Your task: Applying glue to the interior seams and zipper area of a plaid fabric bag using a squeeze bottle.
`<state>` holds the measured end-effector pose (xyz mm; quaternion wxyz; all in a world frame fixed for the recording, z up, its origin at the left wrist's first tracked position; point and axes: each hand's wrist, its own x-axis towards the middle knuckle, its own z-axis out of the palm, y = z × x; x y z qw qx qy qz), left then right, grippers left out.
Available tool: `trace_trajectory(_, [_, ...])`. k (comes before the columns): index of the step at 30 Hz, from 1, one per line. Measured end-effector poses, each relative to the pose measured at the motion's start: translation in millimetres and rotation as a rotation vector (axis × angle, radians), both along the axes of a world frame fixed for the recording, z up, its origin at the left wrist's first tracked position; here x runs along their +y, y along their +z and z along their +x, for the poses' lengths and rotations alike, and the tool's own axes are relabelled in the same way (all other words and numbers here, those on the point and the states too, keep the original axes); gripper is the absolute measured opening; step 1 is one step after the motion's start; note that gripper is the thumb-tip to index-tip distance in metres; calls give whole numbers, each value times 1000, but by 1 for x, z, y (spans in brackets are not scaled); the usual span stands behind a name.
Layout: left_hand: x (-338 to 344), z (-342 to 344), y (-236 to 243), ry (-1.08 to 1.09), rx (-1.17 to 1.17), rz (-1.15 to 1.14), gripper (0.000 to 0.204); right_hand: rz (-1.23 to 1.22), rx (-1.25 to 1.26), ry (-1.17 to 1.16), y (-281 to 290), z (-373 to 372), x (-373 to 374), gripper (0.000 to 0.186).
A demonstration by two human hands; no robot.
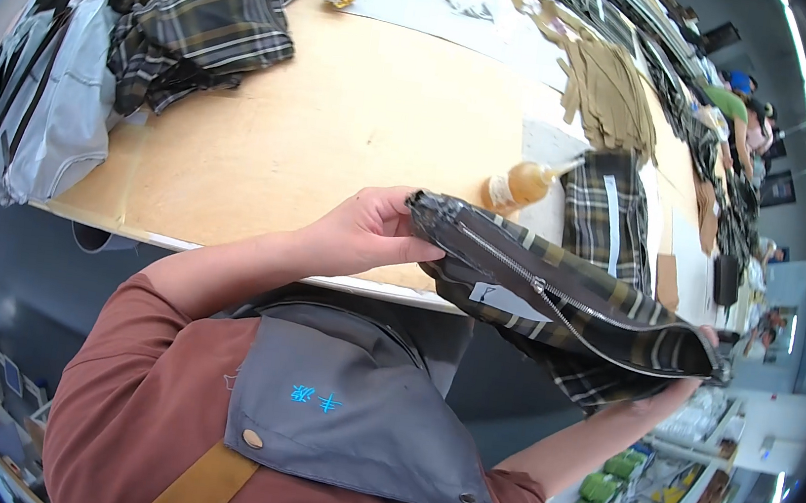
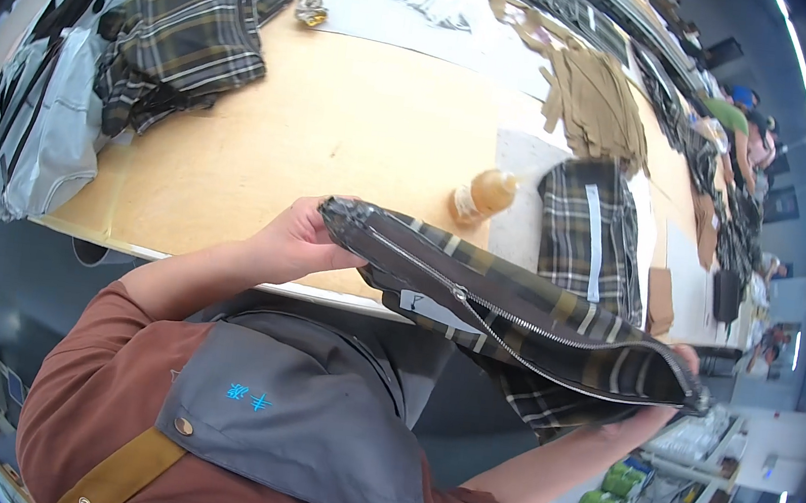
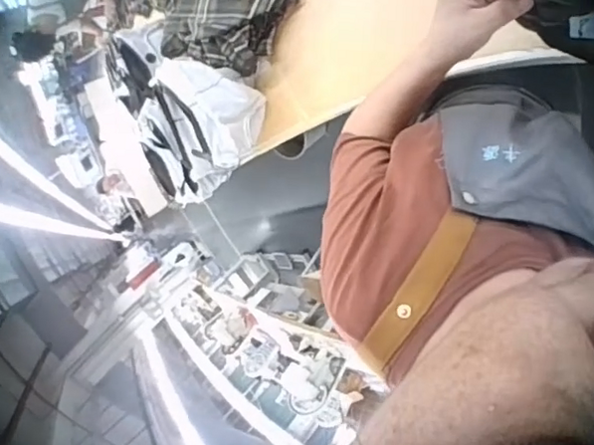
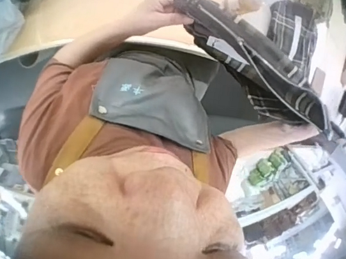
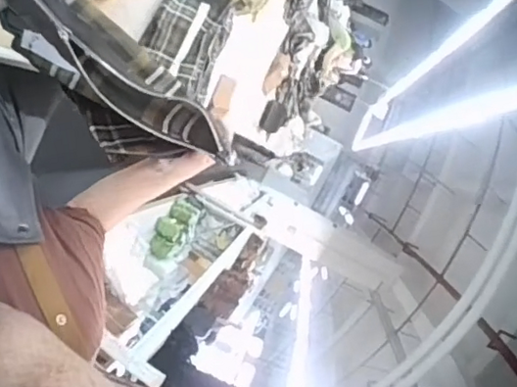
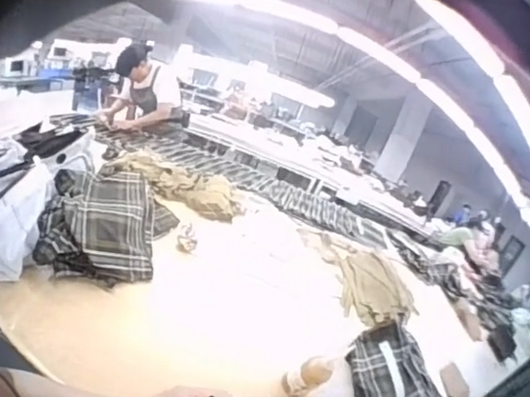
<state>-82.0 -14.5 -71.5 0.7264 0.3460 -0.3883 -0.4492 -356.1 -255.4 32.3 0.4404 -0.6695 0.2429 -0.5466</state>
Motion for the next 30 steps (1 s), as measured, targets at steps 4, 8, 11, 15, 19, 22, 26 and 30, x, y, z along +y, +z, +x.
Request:
trace_trajectory(4, [-22, -24, 5, -128, -70, 65, 25, -146, 183, -85, -41, -69, -7, 54])
trace_trajectory(8, [-41, -46, 9, -112, -107, 184, 21, 490, -299, -24, -57, -93, -6, 29])
trace_trajectory(11, [-55, -56, 14, -108, -149, 275, 20, 635, -397, 40, -67, -111, -11, 25])
trace_trajectory(15, [-76, -60, 29, -147, -218, 392, 21, 565, -231, 2, -73, -133, -10, 23])
trace_trajectory(19, [-121, -58, 72, -154, -400, 338, 19, 585, -168, -50, -86, -148, 0, 23])
trace_trajectory(22, [-160, -57, 97, -217, -451, 266, 19, 532, -205, -107, -102, -161, 10, 17])
trace_trajectory(26, [-210, -44, 103, -273, -701, 218, 22, 437, -278, -138, -115, -168, 8, 13])
trace_trajectory(30, [-254, -28, 126, -320, -843, 149, 22, 448, -443, -151, -108, -152, -7, 16])
